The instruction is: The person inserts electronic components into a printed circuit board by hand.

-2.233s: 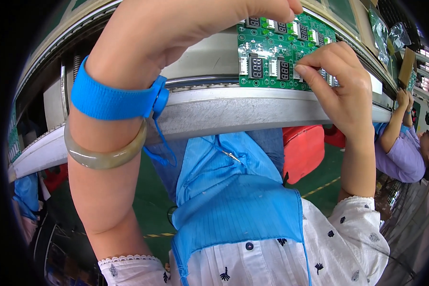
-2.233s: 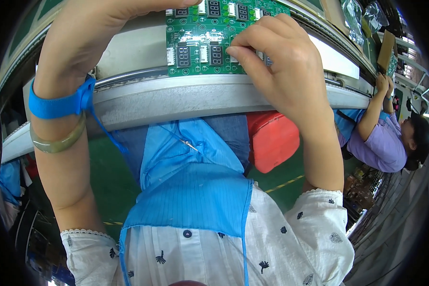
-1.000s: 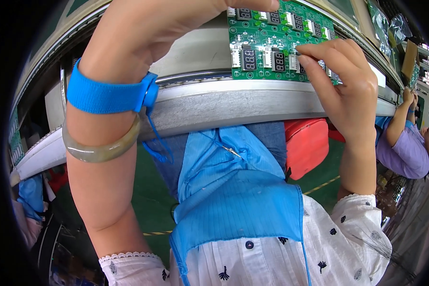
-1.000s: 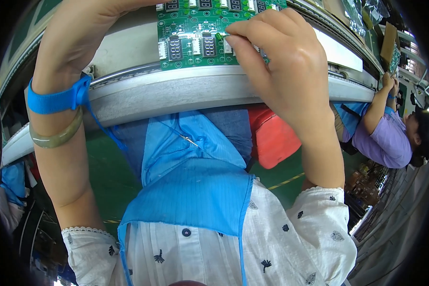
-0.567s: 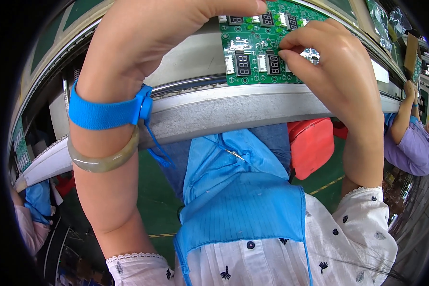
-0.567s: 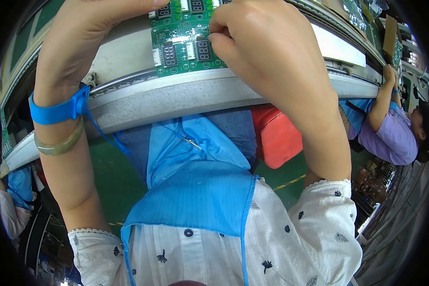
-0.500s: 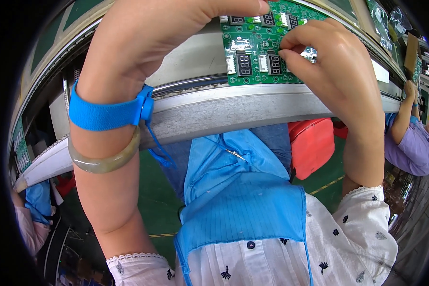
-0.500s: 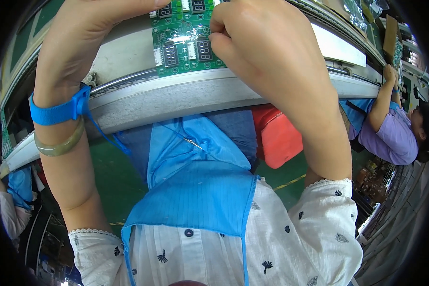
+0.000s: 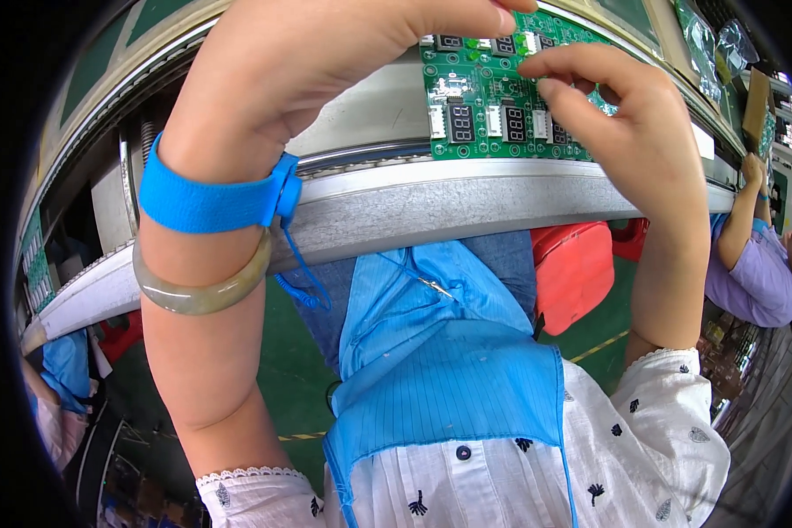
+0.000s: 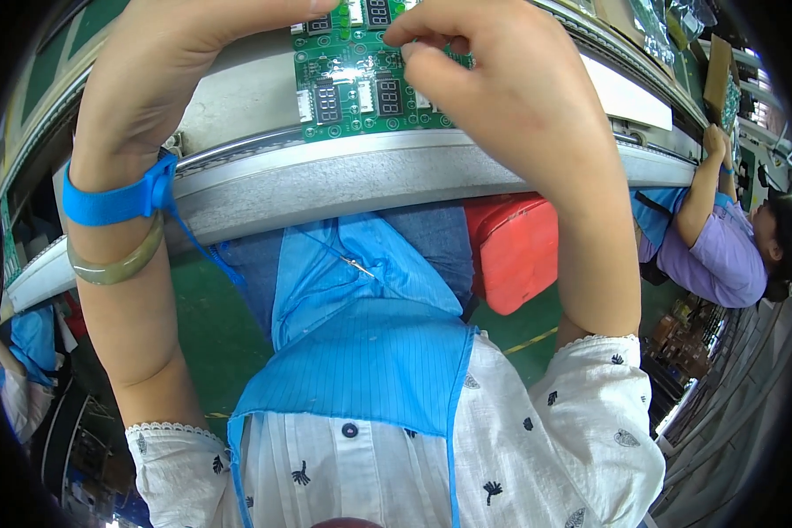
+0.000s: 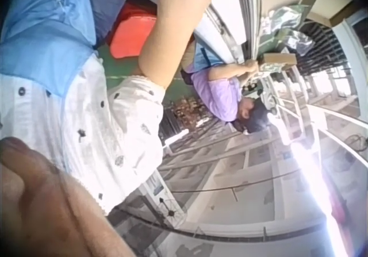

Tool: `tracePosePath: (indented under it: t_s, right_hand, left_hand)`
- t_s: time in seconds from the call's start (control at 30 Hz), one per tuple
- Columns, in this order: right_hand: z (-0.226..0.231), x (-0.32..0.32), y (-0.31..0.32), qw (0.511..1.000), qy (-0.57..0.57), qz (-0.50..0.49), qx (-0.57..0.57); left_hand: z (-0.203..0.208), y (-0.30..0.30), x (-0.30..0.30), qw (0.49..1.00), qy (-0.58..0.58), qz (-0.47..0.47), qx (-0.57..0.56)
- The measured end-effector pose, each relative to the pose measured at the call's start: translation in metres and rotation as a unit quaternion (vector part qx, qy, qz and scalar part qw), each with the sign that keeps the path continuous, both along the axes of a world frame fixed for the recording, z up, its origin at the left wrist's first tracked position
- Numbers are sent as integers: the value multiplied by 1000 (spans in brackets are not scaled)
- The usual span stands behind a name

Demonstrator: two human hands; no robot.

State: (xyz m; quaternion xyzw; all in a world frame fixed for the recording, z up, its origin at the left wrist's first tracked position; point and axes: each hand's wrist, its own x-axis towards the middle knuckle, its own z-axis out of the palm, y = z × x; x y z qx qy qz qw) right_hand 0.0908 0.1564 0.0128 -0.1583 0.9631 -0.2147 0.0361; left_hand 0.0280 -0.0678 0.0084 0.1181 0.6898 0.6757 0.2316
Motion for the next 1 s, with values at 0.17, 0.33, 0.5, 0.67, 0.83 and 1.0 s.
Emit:
tracePosePath:
  t_s: [0.17, 0.33, 0.5, 0.67, 0.83, 1.0]
  right_hand:
    - [-2, 4, 27, 963, -108, -93, -230]
    - [-4, 11, 35, 943, -140, -126, -276]
    - [-4, 14, 26, 944, -139, -78, -291]
    - [-9, 16, 23, 951, -118, -82, -273]
    - [-13, 19, 22, 975, -58, -67, -206]
    - [-14, 17, 19, 994, 94, 41, -36]
  left_hand:
    - [2, 1, -1, 1000, 11, -7, -17]
    - [0, 1, 0, 1000, 14, -12, -8]
    - [-2, 0, -1, 1000, 6, -15, 4]
    - [-4, 1, -1, 1000, 9, -15, 10]
    - [-3, 1, -1, 1000, 16, -22, 10]
    - [0, 1, -2, 999, 32, -39, 4]
